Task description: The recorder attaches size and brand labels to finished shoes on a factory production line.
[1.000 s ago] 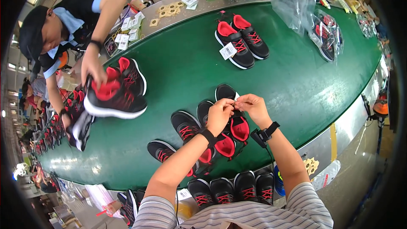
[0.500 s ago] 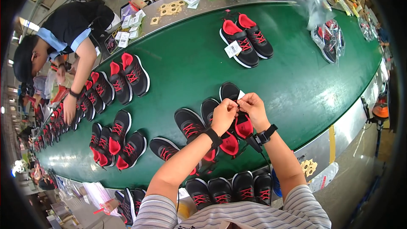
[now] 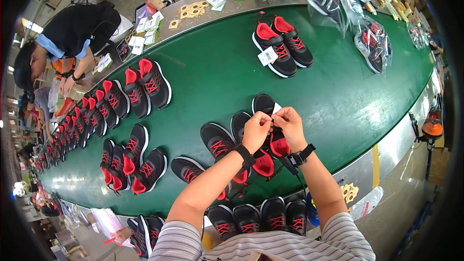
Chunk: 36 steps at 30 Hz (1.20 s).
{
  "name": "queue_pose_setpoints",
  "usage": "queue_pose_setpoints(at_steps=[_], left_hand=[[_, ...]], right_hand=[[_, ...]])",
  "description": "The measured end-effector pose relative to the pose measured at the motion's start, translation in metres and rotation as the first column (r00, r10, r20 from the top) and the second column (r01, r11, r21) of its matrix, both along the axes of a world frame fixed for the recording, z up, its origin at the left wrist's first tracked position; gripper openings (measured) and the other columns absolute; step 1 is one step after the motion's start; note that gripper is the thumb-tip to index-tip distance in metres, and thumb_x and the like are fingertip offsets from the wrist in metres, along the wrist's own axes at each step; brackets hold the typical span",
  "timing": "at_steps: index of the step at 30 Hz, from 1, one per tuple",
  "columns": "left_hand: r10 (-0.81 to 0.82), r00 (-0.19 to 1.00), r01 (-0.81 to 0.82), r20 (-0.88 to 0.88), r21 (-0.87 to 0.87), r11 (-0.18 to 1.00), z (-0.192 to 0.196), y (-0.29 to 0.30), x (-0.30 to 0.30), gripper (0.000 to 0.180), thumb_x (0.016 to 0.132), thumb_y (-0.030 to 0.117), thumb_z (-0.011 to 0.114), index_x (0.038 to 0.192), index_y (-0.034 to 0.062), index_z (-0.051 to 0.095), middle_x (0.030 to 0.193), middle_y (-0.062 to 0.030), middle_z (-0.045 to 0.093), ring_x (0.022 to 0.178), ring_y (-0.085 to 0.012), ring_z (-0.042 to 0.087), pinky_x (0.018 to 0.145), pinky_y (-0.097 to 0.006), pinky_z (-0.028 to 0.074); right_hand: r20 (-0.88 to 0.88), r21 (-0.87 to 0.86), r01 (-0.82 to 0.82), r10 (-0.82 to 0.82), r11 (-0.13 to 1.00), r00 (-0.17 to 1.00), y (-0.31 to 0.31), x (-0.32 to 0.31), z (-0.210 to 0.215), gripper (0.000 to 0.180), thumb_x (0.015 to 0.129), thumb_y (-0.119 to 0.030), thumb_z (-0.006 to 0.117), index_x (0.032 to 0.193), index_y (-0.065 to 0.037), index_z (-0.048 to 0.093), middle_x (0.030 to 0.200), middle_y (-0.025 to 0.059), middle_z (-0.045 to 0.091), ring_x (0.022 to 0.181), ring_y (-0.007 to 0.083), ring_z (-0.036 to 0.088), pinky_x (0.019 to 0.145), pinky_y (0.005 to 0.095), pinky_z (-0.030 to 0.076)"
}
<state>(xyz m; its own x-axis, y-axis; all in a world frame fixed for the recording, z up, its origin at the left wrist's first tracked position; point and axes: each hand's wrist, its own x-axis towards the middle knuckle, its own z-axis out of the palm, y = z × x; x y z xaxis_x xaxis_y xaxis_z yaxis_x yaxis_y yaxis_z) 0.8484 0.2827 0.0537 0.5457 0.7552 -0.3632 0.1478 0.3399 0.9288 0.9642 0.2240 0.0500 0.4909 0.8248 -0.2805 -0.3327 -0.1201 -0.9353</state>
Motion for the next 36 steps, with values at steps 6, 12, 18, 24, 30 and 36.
queue_pose_setpoints(at_steps=[6, 12, 18, 24, 30, 36], left_hand=[[-0.014, 1.0, 0.014, 0.008, -0.003, 1.0, -0.002, -0.001, -0.002, 0.005, 0.084, 0.004, 0.052, 0.088, 0.0015, 0.052, 0.08, -0.006, 0.06, 0.068, -0.0119, 0.06, 0.058, -0.024, 0.05], [0.005, 0.999, -0.005, 0.044, -0.006, 1.0, -0.006, 0.0, -0.007, 0.006, 0.084, 0.005, 0.053, 0.088, 0.0007, 0.052, 0.08, -0.0065, 0.06, 0.067, -0.0122, 0.06, 0.058, -0.024, 0.05], [0.004, 0.999, -0.002, 0.033, -0.068, 0.998, -0.008, 0.004, -0.014, 0.009, 0.082, 0.006, 0.057, 0.088, 0.0007, 0.053, 0.076, -0.0056, 0.059, 0.066, -0.0116, 0.06, 0.057, -0.023, 0.049], [-0.025, 0.999, 0.027, 0.031, -0.072, 0.997, -0.006, 0.002, -0.014, 0.009, 0.082, 0.006, 0.056, 0.088, 0.0003, 0.052, 0.076, -0.0053, 0.059, 0.066, -0.0111, 0.059, 0.058, -0.023, 0.049], [-0.033, 0.998, 0.037, 0.044, -0.082, 0.996, -0.007, 0.001, -0.018, 0.008, 0.083, 0.006, 0.056, 0.088, 0.0013, 0.053, 0.077, -0.0052, 0.059, 0.066, -0.0108, 0.059, 0.058, -0.022, 0.049], [-0.037, 0.995, 0.037, 0.088, 0.007, 0.999, -0.001, 0.003, -0.015, 0.006, 0.083, 0.005, 0.054, 0.087, 0.0016, 0.053, 0.076, -0.0036, 0.058, 0.066, -0.0095, 0.057, 0.057, -0.022, 0.047]], right_hand=[[0.018, 0.008, 0.03, -0.03, 1.0, 0.999, 0.0, -0.005, 0.001, 0.006, 0.082, 0.002, 0.056, 0.084, -0.001, 0.05, 0.079, 0.0044, 0.059, 0.069, 0.0088, 0.056, 0.064, 0.0216, 0.046], [0.083, -0.028, 0.071, -0.069, 0.997, 0.994, -0.001, -0.001, 0.005, 0.006, 0.082, 0.002, 0.055, 0.085, -0.002, 0.051, 0.08, 0.0035, 0.059, 0.07, 0.0083, 0.055, 0.062, 0.0216, 0.046], [0.476, -0.287, -0.003, 0.145, 0.958, 0.867, -0.009, 0.041, -0.01, 0.013, 0.08, -0.005, 0.055, 0.091, -0.001, 0.06, 0.081, 0.0074, 0.061, 0.071, 0.0139, 0.058, 0.062, 0.0269, 0.047], [0.628, -0.313, 0.01, 0.199, 0.95, 0.752, -0.007, 0.036, -0.028, 0.016, 0.078, -0.007, 0.056, 0.091, -0.001, 0.062, 0.089, 0.0153, 0.063, 0.078, 0.0266, 0.061, 0.07, 0.0324, 0.048], [0.59, -0.363, -0.003, 0.232, 0.932, 0.774, 0.0, 0.031, -0.017, 0.016, 0.077, -0.008, 0.058, 0.09, 0.0, 0.062, 0.08, 0.0143, 0.064, 0.073, 0.0222, 0.061, 0.066, 0.0298, 0.047], [0.418, -0.194, -0.049, 0.127, 0.98, 0.899, 0.0, 0.017, -0.002, 0.009, 0.079, -0.003, 0.057, 0.086, 0.002, 0.061, 0.074, 0.0066, 0.061, 0.068, 0.0116, 0.056, 0.063, 0.0251, 0.045]])
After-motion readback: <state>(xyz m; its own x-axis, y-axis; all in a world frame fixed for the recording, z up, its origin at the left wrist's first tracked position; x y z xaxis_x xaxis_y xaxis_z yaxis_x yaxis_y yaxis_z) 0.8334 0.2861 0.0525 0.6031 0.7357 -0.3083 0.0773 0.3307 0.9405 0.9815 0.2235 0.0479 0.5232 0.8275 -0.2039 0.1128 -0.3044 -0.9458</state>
